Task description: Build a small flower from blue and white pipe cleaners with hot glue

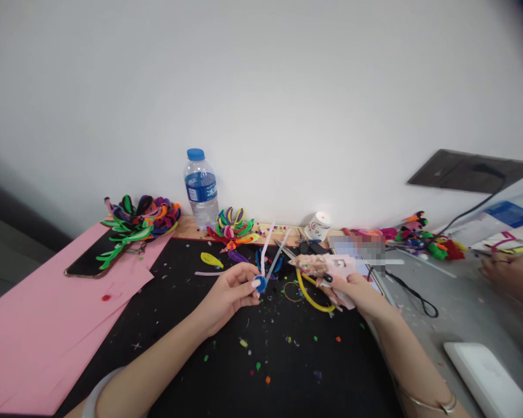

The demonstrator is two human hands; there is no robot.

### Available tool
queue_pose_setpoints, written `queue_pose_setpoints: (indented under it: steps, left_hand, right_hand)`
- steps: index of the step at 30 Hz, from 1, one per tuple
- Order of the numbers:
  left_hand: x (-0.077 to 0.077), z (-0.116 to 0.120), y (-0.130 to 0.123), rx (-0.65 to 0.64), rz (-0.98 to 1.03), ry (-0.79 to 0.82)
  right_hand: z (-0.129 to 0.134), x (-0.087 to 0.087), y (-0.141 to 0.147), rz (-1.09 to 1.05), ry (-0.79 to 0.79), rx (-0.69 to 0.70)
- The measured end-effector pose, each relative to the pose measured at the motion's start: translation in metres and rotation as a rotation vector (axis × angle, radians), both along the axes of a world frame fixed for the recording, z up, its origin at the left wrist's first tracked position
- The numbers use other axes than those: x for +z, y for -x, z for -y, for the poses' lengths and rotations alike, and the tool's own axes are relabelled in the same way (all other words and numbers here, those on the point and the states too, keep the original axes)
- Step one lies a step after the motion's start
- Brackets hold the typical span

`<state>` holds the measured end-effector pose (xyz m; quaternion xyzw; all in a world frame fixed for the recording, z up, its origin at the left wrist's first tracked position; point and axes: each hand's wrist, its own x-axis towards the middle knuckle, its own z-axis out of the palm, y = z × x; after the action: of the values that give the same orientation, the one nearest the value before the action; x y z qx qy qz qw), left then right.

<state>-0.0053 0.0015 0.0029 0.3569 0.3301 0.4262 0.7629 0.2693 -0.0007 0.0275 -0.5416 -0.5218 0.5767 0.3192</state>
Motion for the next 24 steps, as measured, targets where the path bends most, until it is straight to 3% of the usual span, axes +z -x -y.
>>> queue_pose_setpoints:
  steps: [7,14,19,24]
  left_hand:
    - [0.001,0.0,0.0,0.029,0.002,0.012]
    - [0.0,0.001,0.0,0.044,0.016,0.002]
    - [0.002,0.001,0.0,0.042,0.017,0.003]
    - [0.001,0.001,0.001,0.032,0.028,-0.006]
  right_hand:
    - [0.004,0.019,-0.031,0.441,-0.172,-0.173]
    - [-0.001,0.017,-0.065,1.055,-0.274,-0.347]
    - [-0.001,0.01,-0.1,1.325,-0.172,-0.433]
    - [0.0,-0.003,-0.129,1.454,-0.055,-0.383]
